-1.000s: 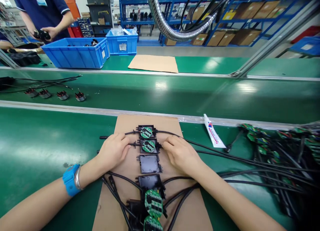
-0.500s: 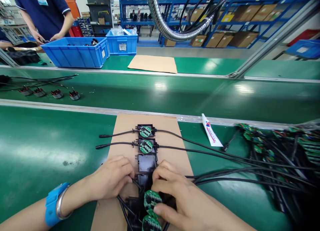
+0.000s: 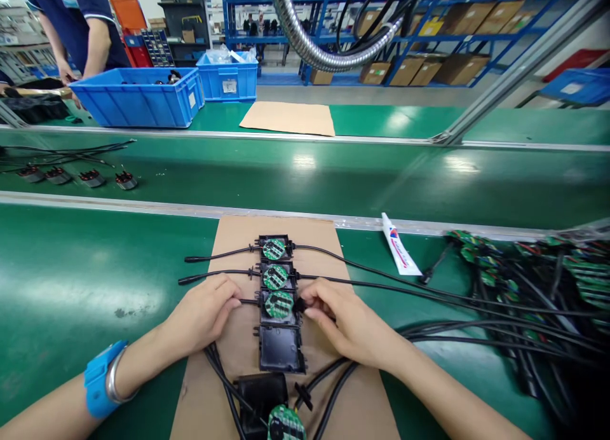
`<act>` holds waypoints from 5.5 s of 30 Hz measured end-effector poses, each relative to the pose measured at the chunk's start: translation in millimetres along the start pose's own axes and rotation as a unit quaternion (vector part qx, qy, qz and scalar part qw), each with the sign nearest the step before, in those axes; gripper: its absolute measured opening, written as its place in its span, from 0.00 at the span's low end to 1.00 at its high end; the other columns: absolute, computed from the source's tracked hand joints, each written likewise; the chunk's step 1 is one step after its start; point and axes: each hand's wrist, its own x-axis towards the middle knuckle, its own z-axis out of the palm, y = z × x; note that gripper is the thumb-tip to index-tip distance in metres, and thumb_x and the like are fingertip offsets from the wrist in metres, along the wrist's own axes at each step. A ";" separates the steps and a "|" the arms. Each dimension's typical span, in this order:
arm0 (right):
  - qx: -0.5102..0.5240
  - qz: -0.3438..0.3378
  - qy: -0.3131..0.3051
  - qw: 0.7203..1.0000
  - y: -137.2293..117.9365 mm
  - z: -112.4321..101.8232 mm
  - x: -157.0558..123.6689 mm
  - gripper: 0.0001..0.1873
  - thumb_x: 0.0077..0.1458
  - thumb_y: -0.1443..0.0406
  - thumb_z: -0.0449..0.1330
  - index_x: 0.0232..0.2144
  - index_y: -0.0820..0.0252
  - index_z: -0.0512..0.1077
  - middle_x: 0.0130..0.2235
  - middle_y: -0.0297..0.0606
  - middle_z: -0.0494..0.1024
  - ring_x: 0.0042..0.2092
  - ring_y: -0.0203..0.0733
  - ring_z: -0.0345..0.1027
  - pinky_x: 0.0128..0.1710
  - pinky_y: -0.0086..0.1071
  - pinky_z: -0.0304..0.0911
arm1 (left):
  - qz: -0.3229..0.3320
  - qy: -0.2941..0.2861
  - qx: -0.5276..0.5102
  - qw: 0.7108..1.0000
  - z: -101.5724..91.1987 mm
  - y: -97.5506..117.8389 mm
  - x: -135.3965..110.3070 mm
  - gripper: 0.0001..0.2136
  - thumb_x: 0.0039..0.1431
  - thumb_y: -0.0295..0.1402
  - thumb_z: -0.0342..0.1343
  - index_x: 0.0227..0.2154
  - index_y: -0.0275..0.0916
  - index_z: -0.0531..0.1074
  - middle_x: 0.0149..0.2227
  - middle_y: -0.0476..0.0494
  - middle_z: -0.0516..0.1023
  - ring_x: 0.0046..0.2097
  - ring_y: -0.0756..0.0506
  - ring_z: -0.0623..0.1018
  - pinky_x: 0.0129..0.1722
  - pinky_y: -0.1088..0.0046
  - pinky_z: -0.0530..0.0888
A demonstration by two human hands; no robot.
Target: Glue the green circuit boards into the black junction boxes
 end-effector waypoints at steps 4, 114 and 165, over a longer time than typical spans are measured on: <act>-0.048 -0.048 0.018 0.998 14.2 6.6 0.2 0.07 0.61 0.71 0.48 0.41 0.57 0.62 0.39 0.39 0.71 0.40 0.41 0.65 0.40 0.36 0.63 | 0.021 0.006 0.047 0.999 5.9 -1.8 0.3 0.07 0.66 0.28 0.43 0.36 0.39 0.66 0.37 0.44 0.71 0.39 0.44 0.71 0.39 0.67 0.70; -0.111 -0.101 0.143 0.978 -34.5 60.9 -82.1 0.07 0.58 0.74 0.55 0.32 0.61 0.71 0.32 0.40 0.73 0.34 0.40 0.65 0.35 0.35 0.60 | 0.163 -0.013 0.065 0.984 4.9 50.2 -76.2 0.10 0.64 0.30 0.50 0.44 0.36 0.72 0.33 0.44 0.75 0.34 0.46 0.72 0.34 0.68 0.72; 0.214 -0.021 0.280 0.936 -29.1 -4.8 30.2 0.19 0.65 0.54 0.47 0.28 0.60 0.65 0.25 0.32 0.68 0.26 0.34 0.60 0.25 0.27 0.55 | 0.017 0.040 -0.409 0.912 17.6 81.4 92.6 0.24 0.65 0.53 0.42 0.27 0.36 0.64 0.22 0.51 0.63 0.23 0.52 0.62 0.21 0.77 0.59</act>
